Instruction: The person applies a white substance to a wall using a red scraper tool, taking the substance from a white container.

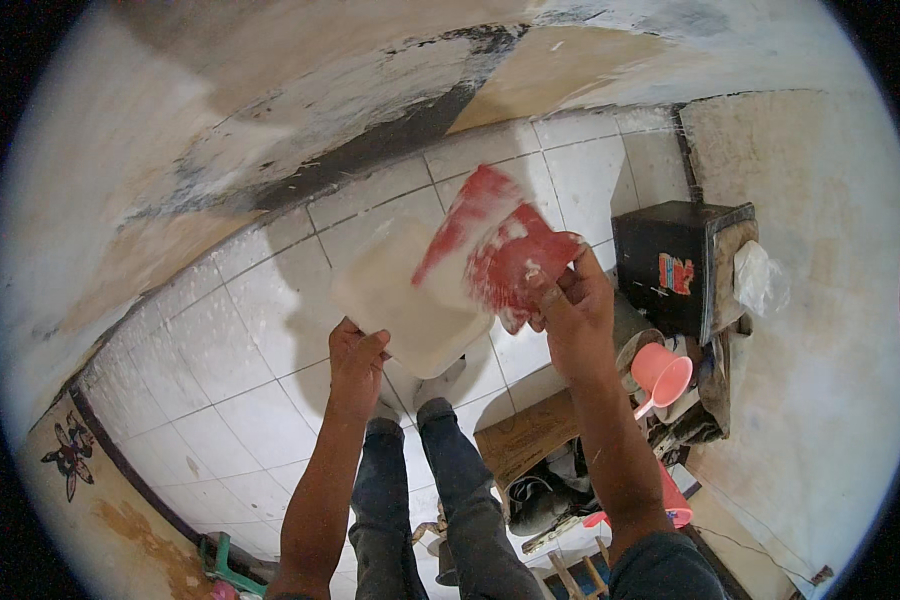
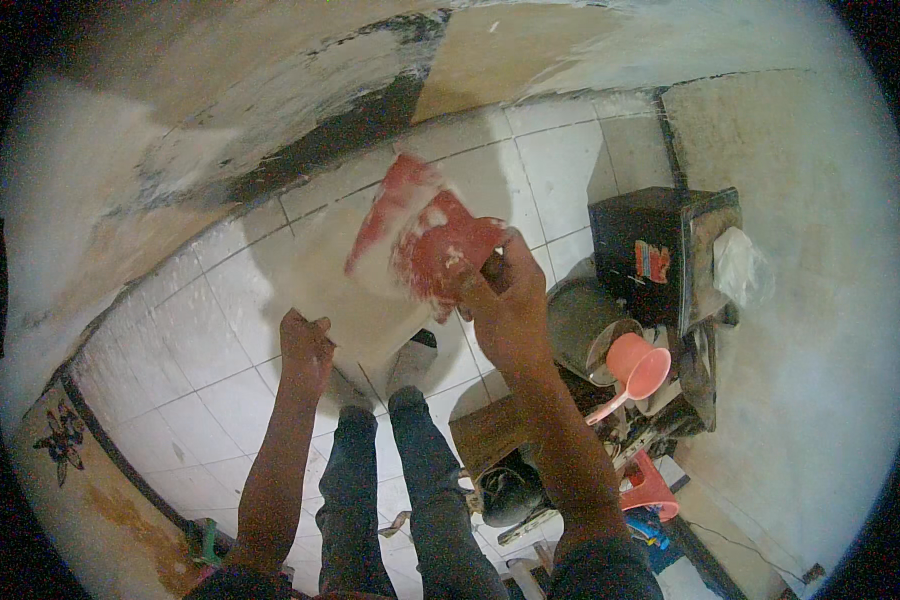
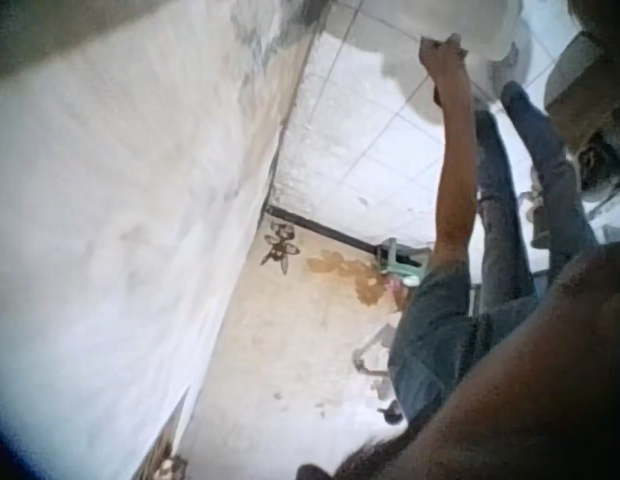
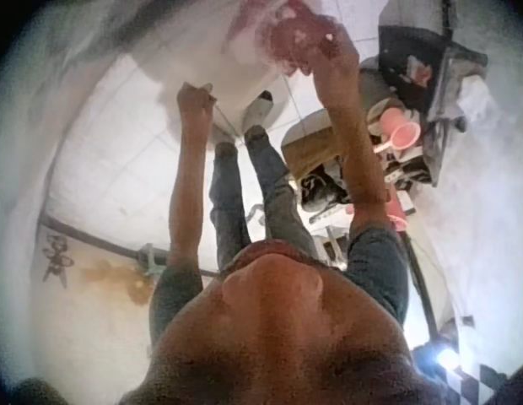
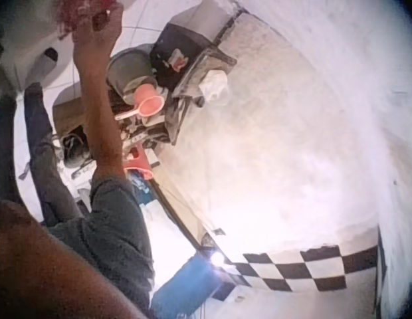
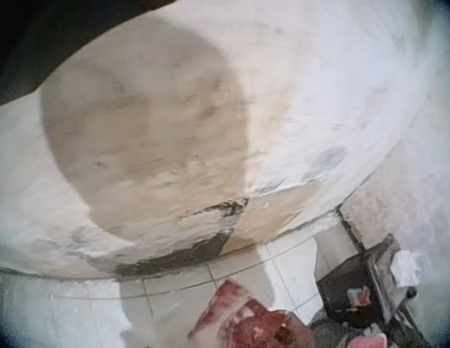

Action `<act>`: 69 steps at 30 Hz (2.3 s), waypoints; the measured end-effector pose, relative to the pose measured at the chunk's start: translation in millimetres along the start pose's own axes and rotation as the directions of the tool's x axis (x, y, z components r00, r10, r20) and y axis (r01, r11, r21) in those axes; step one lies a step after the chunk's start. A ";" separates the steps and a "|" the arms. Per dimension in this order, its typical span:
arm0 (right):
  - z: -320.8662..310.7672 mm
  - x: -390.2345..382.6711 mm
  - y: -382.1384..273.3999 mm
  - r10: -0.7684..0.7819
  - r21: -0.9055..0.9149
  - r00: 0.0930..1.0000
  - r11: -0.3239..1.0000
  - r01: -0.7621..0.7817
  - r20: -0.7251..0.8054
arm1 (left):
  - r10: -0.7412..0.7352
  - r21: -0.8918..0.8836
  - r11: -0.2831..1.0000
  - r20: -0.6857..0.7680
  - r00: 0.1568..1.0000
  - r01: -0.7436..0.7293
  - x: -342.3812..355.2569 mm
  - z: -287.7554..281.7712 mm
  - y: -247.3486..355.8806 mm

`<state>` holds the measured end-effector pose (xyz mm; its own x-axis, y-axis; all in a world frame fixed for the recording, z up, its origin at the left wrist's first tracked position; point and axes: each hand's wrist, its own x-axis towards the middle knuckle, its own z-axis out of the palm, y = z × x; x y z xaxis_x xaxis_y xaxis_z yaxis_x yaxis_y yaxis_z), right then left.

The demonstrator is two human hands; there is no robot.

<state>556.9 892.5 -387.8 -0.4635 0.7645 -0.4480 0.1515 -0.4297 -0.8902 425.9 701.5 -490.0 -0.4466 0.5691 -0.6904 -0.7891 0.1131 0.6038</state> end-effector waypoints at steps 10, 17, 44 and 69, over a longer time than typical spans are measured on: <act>35.9 -12.3 14.6 -0.163 -0.656 0.986 0.743 0.135 0.019 | 0.045 -0.070 0.997 0.160 0.986 -0.034 12.2 -10.6 -0.2; 46.8 -7.4 21.3 -0.136 -0.808 0.978 0.552 0.207 0.158 | 0.000 -0.031 0.999 0.190 0.982 0.006 9.9 -4.6 2.8; -34.2 121.7 72.6 0.132 0.302 0.991 0.946 -0.121 -0.017 | 0.117 -0.140 0.984 0.050 0.992 -0.109 27.3 6.2 12.9; -5.1 172.8 101.5 0.186 0.367 0.975 0.921 -0.130 -0.123 | 0.059 -0.154 0.986 0.005 0.998 -0.057 0.1 -30.0 3.4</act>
<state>496.5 983.5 -556.0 -0.3163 0.7243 -0.6127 -0.1206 -0.6713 -0.7313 410.5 677.6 -500.0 -0.4901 0.5785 -0.6520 -0.8178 -0.0464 0.5736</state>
